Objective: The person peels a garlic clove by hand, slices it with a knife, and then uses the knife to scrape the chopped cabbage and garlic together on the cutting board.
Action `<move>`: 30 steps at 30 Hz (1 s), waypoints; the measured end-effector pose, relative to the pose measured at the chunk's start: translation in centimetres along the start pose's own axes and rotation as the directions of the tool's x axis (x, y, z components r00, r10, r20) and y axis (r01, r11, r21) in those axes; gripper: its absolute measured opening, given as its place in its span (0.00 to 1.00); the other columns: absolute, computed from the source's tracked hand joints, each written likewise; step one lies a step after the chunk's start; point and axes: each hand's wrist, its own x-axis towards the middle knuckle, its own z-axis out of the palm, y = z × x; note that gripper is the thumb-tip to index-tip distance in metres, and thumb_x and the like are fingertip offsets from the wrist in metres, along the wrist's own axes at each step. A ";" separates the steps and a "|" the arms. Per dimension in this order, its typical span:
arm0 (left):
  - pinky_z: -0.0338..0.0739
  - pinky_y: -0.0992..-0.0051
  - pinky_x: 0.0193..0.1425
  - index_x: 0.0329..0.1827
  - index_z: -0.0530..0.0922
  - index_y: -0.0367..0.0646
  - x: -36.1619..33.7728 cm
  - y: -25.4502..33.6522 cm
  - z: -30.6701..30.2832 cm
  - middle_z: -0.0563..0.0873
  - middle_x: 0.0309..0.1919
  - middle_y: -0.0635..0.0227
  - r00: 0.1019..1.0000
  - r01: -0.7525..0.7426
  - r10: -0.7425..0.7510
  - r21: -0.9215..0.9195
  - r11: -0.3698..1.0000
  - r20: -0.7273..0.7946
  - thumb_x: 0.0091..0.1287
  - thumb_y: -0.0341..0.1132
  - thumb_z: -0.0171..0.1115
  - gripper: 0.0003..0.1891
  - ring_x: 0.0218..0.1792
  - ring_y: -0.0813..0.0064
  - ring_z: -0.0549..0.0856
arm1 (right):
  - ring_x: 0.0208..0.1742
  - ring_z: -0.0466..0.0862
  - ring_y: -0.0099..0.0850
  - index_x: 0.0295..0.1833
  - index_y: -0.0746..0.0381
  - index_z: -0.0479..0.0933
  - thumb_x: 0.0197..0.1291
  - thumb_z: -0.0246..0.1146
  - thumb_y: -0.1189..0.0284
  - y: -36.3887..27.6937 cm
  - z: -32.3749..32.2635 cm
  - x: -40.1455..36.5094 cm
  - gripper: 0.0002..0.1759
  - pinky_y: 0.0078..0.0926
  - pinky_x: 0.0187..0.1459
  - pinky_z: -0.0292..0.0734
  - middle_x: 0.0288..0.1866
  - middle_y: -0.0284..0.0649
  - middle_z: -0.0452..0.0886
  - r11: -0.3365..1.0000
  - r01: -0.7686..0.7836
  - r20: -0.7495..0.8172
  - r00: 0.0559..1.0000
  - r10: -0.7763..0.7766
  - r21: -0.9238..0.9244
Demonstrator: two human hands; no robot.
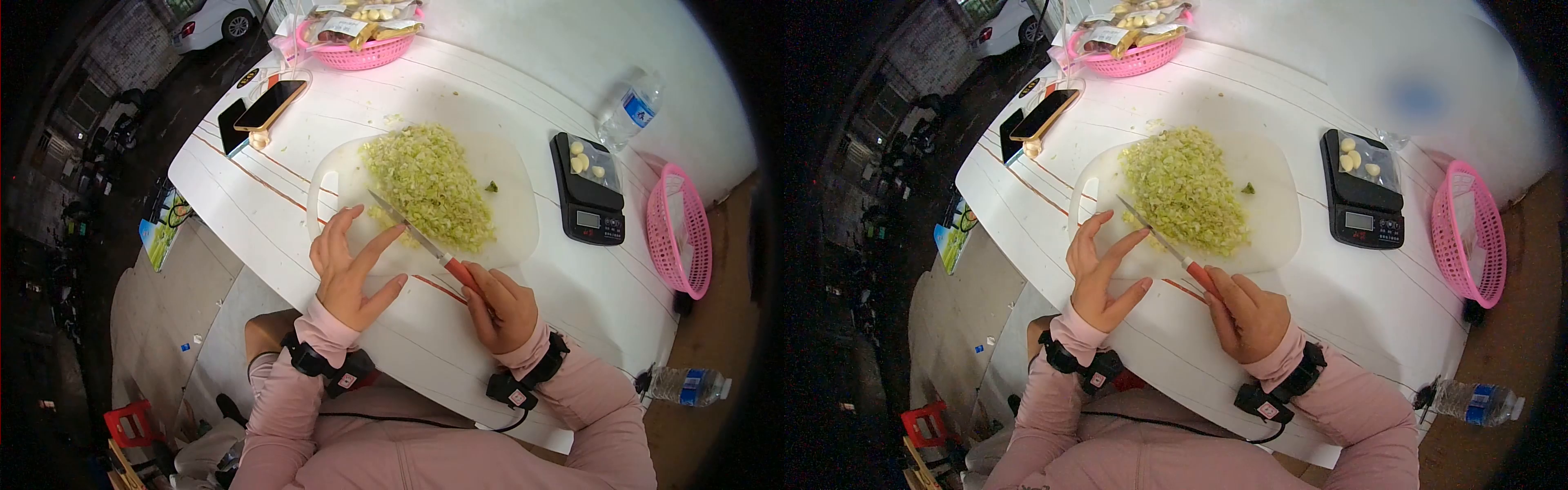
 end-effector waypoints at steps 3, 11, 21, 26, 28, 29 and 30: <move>0.48 0.52 0.75 0.68 0.77 0.55 -0.1 -0.1 0.0 0.62 0.73 0.49 1.000 0.007 -0.008 0.046 0.999 0.019 0.58 0.41 0.72 0.31 0.74 0.48 0.59 | 0.24 0.79 0.44 0.60 0.67 0.76 0.61 0.64 0.80 0.3 0.0 -0.1 0.20 0.34 0.25 0.72 0.31 0.46 0.78 1.000 0.010 -0.005 1.000 -0.010 -0.005; 0.48 0.52 0.74 0.71 0.74 0.58 0.0 0.3 0.0 0.61 0.73 0.48 0.996 0.081 -0.081 0.003 0.997 -0.034 0.57 0.43 0.73 0.35 0.74 0.49 0.59 | 0.24 0.80 0.45 0.60 0.67 0.76 0.60 0.65 0.79 0.4 0.0 -0.2 0.20 0.37 0.25 0.74 0.32 0.46 0.79 1.000 0.024 -0.013 1.000 -0.024 -0.014; 0.48 0.51 0.74 0.72 0.74 0.57 -0.2 -0.4 0.3 0.60 0.74 0.47 1.000 0.020 -0.018 0.116 0.993 -0.021 0.56 0.44 0.73 0.36 0.74 0.48 0.59 | 0.24 0.80 0.43 0.58 0.68 0.76 0.61 0.64 0.80 0.1 -0.2 -0.1 0.19 0.33 0.26 0.73 0.31 0.47 0.79 0.999 0.014 -0.015 1.000 -0.014 0.036; 0.47 0.52 0.74 0.69 0.76 0.55 -0.1 0.1 0.2 0.60 0.75 0.47 0.992 0.114 -0.114 -0.007 0.994 -0.059 0.56 0.43 0.73 0.34 0.74 0.48 0.59 | 0.23 0.79 0.42 0.57 0.69 0.77 0.61 0.64 0.81 0.1 -0.1 0.0 0.18 0.30 0.26 0.72 0.30 0.47 0.79 0.999 0.011 -0.040 0.999 -0.010 0.039; 0.48 0.52 0.74 0.69 0.76 0.53 0.0 0.2 0.1 0.60 0.75 0.47 0.992 0.111 -0.111 -0.008 0.994 -0.063 0.56 0.43 0.73 0.34 0.74 0.48 0.59 | 0.23 0.78 0.41 0.57 0.68 0.77 0.60 0.64 0.81 0.1 -0.1 0.0 0.18 0.30 0.26 0.71 0.29 0.47 0.78 1.000 0.014 -0.039 0.999 -0.013 0.026; 0.48 0.52 0.74 0.69 0.76 0.53 -0.1 0.0 0.2 0.60 0.75 0.47 0.992 0.110 -0.111 -0.007 0.994 -0.063 0.56 0.43 0.73 0.34 0.74 0.48 0.59 | 0.23 0.78 0.41 0.57 0.68 0.77 0.60 0.64 0.81 0.1 -0.1 0.0 0.18 0.30 0.26 0.71 0.29 0.47 0.78 1.000 0.015 -0.040 0.999 -0.014 0.026; 0.48 0.52 0.74 0.70 0.74 0.52 -0.2 -0.2 0.3 0.60 0.75 0.47 0.997 0.067 -0.064 0.062 0.996 -0.050 0.56 0.43 0.73 0.36 0.74 0.48 0.59 | 0.22 0.78 0.41 0.57 0.68 0.77 0.60 0.64 0.81 0.0 -0.2 0.0 0.18 0.31 0.25 0.71 0.29 0.47 0.78 0.999 0.020 -0.037 0.999 -0.019 0.027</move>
